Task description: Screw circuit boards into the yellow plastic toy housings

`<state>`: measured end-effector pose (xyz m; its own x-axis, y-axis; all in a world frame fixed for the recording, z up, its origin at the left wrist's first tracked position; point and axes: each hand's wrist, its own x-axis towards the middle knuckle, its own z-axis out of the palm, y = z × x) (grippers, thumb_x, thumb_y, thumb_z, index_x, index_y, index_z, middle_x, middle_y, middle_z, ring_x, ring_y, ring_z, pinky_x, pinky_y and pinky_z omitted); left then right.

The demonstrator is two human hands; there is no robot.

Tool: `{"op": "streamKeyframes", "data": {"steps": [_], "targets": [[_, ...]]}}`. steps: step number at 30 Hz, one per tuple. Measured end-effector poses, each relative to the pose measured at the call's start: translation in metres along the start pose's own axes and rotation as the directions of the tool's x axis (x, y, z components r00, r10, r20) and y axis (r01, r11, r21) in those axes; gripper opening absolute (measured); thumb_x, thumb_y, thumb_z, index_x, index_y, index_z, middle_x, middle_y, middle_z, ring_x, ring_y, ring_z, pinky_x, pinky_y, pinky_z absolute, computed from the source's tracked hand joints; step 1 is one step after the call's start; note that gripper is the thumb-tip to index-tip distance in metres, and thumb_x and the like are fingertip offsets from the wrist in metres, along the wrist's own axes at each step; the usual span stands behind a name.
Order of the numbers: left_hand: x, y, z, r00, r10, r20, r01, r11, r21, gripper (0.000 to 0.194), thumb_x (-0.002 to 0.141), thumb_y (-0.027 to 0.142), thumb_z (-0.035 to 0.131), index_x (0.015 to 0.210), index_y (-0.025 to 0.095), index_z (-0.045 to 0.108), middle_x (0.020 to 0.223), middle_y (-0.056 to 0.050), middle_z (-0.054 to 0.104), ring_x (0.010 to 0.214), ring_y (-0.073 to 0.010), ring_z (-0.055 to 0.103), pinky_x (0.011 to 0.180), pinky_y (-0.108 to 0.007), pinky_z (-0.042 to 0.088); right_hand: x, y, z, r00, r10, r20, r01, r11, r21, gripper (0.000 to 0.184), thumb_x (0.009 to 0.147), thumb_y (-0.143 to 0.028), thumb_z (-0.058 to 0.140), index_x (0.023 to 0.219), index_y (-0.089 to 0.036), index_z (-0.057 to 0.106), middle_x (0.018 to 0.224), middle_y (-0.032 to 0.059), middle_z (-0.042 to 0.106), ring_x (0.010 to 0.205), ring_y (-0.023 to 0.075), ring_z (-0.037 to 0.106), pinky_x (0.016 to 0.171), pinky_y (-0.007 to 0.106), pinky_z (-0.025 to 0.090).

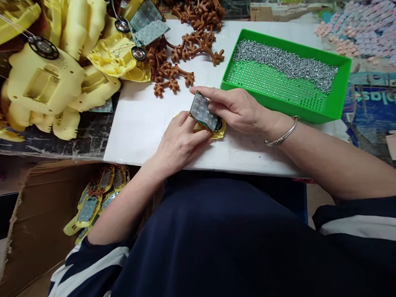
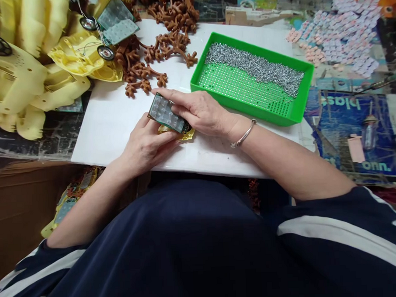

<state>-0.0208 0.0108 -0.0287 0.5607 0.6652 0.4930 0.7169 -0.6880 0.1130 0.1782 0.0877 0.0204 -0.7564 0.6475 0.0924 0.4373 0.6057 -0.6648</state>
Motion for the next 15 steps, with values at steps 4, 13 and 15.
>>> {"op": "streamKeyframes", "data": {"steps": [4, 13, 15], "targets": [[-0.0005, -0.0001, 0.0006, 1.0, 0.011, -0.022, -0.011, 1.0, 0.007, 0.025, 0.104, 0.034, 0.048, 0.099, 0.025, 0.071, 0.099, -0.009, 0.06, 0.096, -0.0251, 0.051, 0.08, -0.04, 0.048, 0.0019, 0.0005, -0.0016, 0.999, 0.022, 0.032, -0.02, 0.998, -0.061, 0.053, 0.099, -0.029, 0.04, 0.15, -0.026, 0.052, 0.133, 0.0013, 0.071, 0.108, 0.023, 0.072, 0.095, 0.035, 0.056], [-0.0003, -0.0001, -0.0018, 1.0, -0.015, 0.026, 0.016, 0.998, -0.062, 0.025, 0.103, 0.035, 0.048, 0.103, 0.025, 0.071, 0.103, -0.01, 0.06, 0.1, -0.0266, 0.051, 0.086, -0.043, 0.048, 0.0047, 0.0019, -0.0004, 0.999, 0.009, 0.042, -0.005, 0.995, -0.102, 0.055, 0.099, -0.031, 0.038, 0.152, -0.021, 0.051, 0.138, 0.0028, 0.068, 0.115, 0.0216, 0.07, 0.099, 0.034, 0.054], [-0.0005, 0.0002, -0.0037, 0.999, -0.023, 0.048, 0.027, 0.996, -0.085, 0.025, 0.103, 0.036, 0.048, 0.106, 0.025, 0.07, 0.105, -0.011, 0.061, 0.101, -0.0271, 0.052, 0.087, -0.044, 0.049, 0.0039, 0.0039, 0.0008, 0.999, 0.018, 0.026, -0.016, 0.995, -0.098, 0.051, 0.1, -0.032, 0.039, 0.149, -0.026, 0.054, 0.138, 0.0006, 0.068, 0.117, 0.0213, 0.07, 0.098, 0.033, 0.056]]}}
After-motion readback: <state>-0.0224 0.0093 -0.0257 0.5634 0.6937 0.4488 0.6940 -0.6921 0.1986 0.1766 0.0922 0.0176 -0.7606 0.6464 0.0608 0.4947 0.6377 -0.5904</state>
